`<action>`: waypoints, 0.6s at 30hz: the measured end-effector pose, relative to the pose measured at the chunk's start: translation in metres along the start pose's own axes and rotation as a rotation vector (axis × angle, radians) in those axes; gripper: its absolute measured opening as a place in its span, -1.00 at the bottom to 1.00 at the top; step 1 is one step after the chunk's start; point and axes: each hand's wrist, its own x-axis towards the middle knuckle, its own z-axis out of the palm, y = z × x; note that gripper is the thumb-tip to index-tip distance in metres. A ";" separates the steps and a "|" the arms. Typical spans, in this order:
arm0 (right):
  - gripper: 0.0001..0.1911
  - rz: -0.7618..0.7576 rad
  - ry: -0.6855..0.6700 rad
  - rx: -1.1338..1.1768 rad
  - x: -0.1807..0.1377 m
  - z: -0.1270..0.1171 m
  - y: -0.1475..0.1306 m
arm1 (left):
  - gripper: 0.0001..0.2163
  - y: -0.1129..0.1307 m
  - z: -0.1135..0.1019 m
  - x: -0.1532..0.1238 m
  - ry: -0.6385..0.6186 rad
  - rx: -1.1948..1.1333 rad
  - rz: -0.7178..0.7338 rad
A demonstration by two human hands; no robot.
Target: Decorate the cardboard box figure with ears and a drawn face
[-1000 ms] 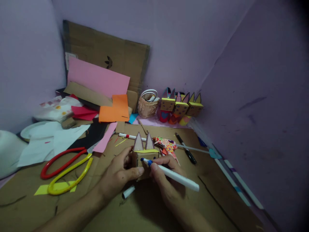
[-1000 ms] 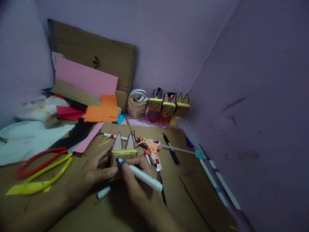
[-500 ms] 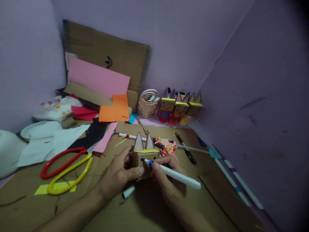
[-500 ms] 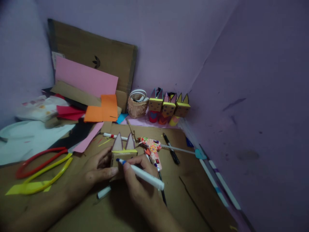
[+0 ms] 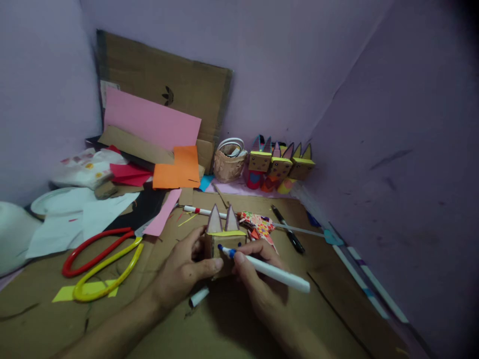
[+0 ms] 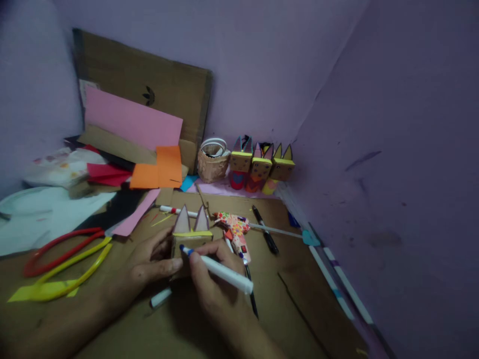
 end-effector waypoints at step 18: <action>-0.81 0.019 -0.042 -0.038 0.001 -0.003 -0.009 | -0.48 -0.002 -0.001 -0.001 0.021 0.025 -0.019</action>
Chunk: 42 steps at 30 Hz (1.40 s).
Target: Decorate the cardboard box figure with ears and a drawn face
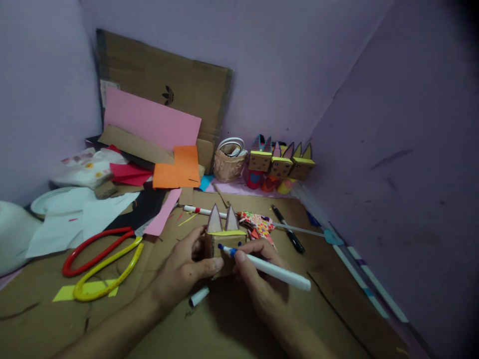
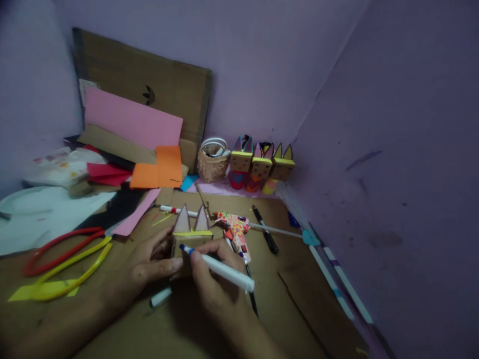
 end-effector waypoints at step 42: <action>-0.76 -0.004 0.207 0.319 0.019 -0.011 0.003 | -0.32 0.001 -0.009 0.002 0.141 0.039 -0.105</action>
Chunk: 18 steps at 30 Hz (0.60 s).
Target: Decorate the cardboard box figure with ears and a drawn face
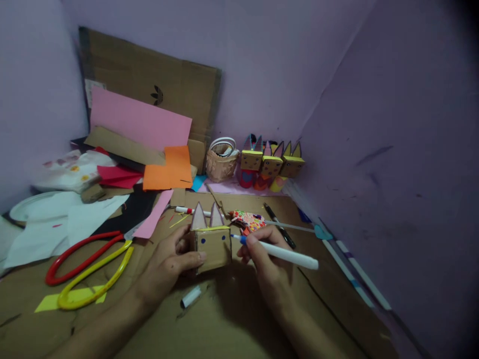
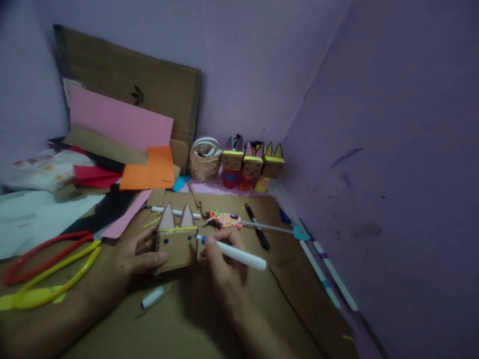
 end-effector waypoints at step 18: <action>-0.76 -0.014 -0.010 -0.173 -0.004 0.002 0.014 | -0.28 0.002 0.003 0.000 -0.005 0.020 0.006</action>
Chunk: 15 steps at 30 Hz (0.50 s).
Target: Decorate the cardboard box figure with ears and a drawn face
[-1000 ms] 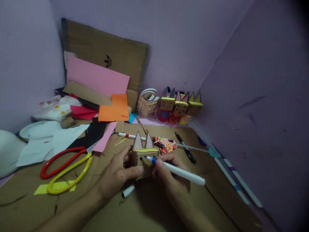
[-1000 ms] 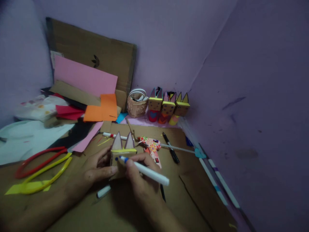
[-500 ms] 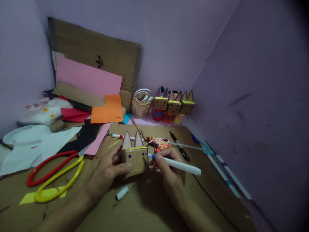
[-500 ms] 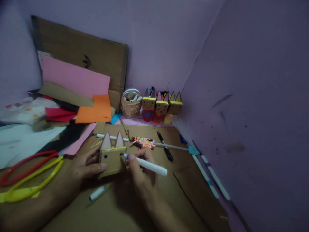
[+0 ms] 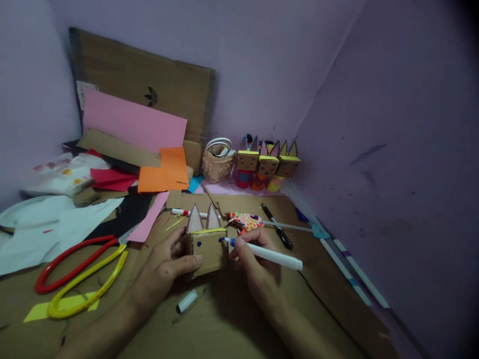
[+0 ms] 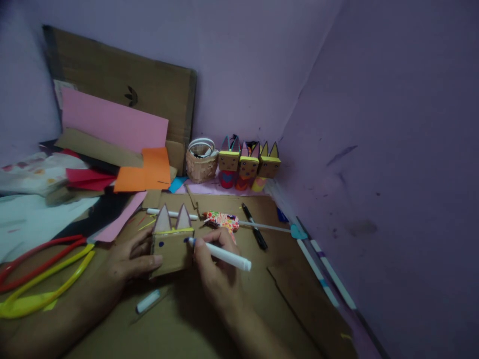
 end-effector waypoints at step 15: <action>-0.75 -0.007 -0.030 -0.024 0.000 0.000 0.001 | -0.31 -0.001 0.000 0.001 0.005 -0.052 0.021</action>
